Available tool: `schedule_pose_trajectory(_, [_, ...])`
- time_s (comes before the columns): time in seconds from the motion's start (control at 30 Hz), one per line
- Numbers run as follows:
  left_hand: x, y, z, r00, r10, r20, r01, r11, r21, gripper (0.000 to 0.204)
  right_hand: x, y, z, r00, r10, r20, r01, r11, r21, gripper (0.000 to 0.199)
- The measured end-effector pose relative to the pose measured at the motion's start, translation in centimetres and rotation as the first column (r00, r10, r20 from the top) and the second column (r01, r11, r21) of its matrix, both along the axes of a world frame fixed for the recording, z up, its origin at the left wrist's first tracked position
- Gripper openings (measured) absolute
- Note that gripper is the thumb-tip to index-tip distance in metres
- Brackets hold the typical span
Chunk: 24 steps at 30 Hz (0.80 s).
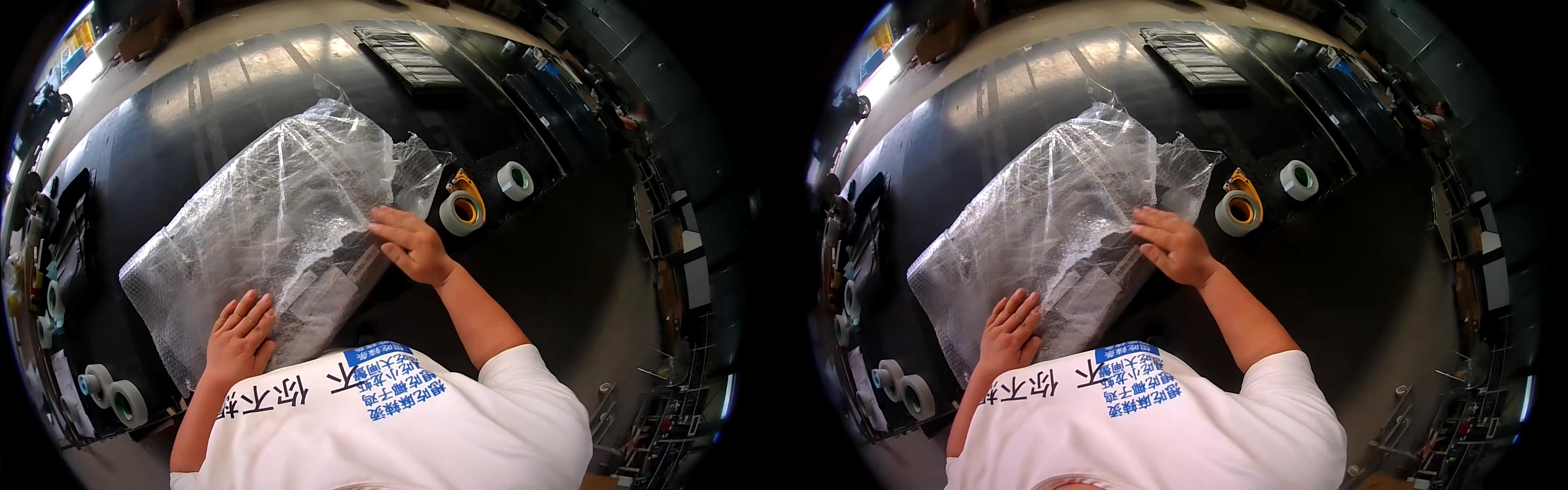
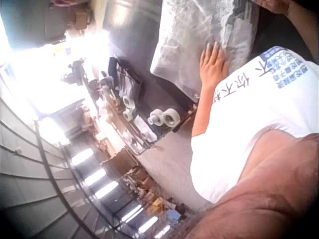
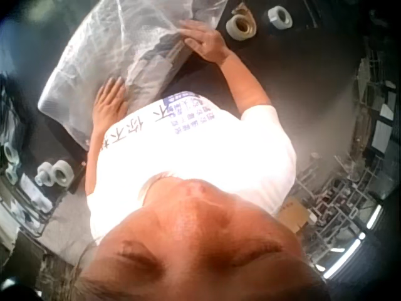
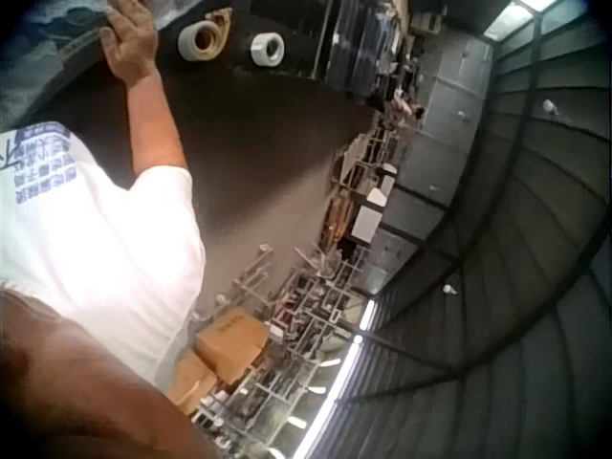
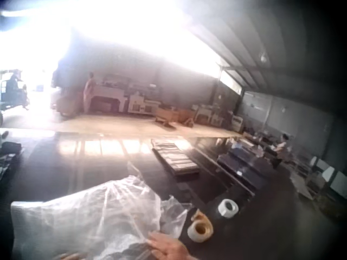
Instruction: The person spreads bubble wrap on a table, places a plastic bag of items onto it, and wraps the bag. The person then seals the wrapped package using a tape dispenser.
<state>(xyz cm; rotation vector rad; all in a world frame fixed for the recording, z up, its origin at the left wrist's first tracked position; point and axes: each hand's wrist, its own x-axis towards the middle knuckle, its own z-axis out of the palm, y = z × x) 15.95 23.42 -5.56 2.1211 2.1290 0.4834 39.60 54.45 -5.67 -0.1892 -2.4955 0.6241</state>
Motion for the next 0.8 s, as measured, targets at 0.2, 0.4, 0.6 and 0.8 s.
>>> schedule_pose_trajectory(0.2, [0.7, 0.5, 1.1, 0.998, 0.039, 0.039, -0.04, 0.999, 0.014, 0.036, 10.5, 13.9, -7.3, 0.156, -0.96, 0.232, 0.975, 0.187, 0.118, 0.06])
schedule_pose_trajectory(0.4, [0.9, 0.1, 1.5, 0.997, 0.043, 0.063, -0.046, 0.998, 0.039, 0.035, 11.8, 17.7, -9.0, 0.129, -0.622, 0.773, 0.99, 0.035, -0.137, 0.042])
schedule_pose_trajectory(0.6, [0.3, -0.2, -0.2, 0.987, -0.008, 0.158, -0.018, 0.986, 0.166, 0.035, 15.1, 14.2, -5.0, 0.653, -0.711, 0.261, 0.359, -0.013, -0.933, 0.039])
schedule_pose_trajectory(0.8, [0.1, -0.8, -1.3, 0.983, -0.039, 0.18, -0.014, 0.959, 0.282, 0.033, 3.9, 0.3, 9.5, 0.824, -0.517, -0.232, -0.006, 0.401, -0.916, 0.038])
